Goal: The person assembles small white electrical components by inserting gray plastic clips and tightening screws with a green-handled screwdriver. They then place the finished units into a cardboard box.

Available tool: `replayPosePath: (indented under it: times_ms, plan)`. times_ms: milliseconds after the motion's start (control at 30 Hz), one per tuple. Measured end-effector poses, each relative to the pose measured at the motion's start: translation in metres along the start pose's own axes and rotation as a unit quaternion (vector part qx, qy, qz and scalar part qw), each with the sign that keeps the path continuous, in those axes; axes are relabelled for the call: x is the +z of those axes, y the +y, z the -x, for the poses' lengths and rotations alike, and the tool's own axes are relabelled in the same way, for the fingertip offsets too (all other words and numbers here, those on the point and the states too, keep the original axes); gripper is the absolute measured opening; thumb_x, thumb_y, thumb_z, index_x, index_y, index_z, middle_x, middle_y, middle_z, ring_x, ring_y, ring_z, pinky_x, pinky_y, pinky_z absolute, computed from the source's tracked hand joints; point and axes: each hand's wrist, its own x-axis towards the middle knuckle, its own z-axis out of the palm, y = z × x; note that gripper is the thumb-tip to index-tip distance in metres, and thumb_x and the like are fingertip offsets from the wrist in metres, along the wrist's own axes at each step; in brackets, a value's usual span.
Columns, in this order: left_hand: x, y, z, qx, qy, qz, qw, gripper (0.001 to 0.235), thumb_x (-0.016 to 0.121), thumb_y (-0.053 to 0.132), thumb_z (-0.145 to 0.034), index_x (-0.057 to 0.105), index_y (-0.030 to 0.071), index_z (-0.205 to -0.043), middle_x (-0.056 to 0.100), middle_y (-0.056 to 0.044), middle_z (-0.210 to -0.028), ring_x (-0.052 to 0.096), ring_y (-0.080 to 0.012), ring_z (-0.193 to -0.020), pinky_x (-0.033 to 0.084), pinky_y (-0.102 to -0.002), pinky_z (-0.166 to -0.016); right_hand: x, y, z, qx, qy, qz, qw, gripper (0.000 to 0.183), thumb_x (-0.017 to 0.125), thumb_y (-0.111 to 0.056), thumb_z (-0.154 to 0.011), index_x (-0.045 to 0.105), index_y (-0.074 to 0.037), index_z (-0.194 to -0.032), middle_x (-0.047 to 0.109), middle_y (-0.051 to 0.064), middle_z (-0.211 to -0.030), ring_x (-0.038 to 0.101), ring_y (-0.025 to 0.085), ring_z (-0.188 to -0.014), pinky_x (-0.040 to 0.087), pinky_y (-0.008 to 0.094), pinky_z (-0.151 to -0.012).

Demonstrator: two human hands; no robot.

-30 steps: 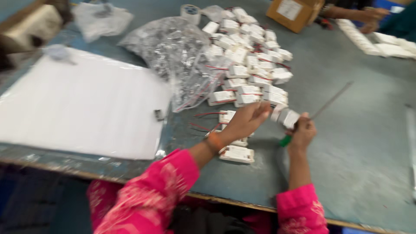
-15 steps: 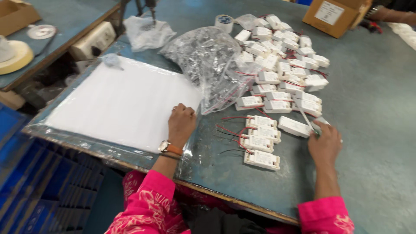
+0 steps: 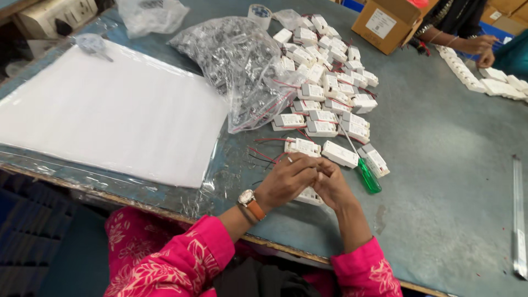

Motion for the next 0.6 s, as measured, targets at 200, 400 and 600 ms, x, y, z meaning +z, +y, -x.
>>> replayPosePath:
  times_ms: [200,400,600]
  plan:
    - [-0.008,0.003,0.026,-0.086,0.045,-0.086,0.992,0.020,0.074,0.022,-0.087,0.067,0.008,-0.101,0.064,-0.010,-0.108,0.060,-0.0306,-0.108,0.047,-0.043,-0.097,0.008,-0.016,0.000,-0.025,0.040,0.046,0.998,0.057,0.084,-0.005,-0.082,0.061,0.000,-0.133,0.065,0.010,-0.133,0.065,0.020,-0.117,0.052,0.037,-0.098]
    - [-0.027,0.012,0.077,-0.215,-0.149,-0.159,0.952,0.009,0.071,0.015,-0.086,0.074,0.010,-0.093,0.066,-0.004,-0.095,0.063,-0.0247,-0.096,0.048,-0.043,-0.086,0.051,-0.028,0.007,0.068,0.030,0.367,0.927,0.062,0.085,-0.001,-0.072,0.065,-0.005,-0.130,0.067,0.005,-0.124,0.064,0.019,-0.115,0.053,0.034,-0.098]
    - [-0.023,0.009,0.084,-0.273,-0.142,-0.119,0.944,0.018,0.070,0.017,-0.082,0.073,0.008,-0.096,0.066,-0.008,-0.094,0.063,-0.0289,-0.094,0.047,-0.044,-0.083,0.085,-0.035,0.002,0.026,-0.024,0.543,0.839,0.052,0.088,-0.004,-0.069,0.074,-0.007,-0.119,0.067,0.004,-0.119,0.063,0.020,-0.114,0.050,0.034,-0.099]
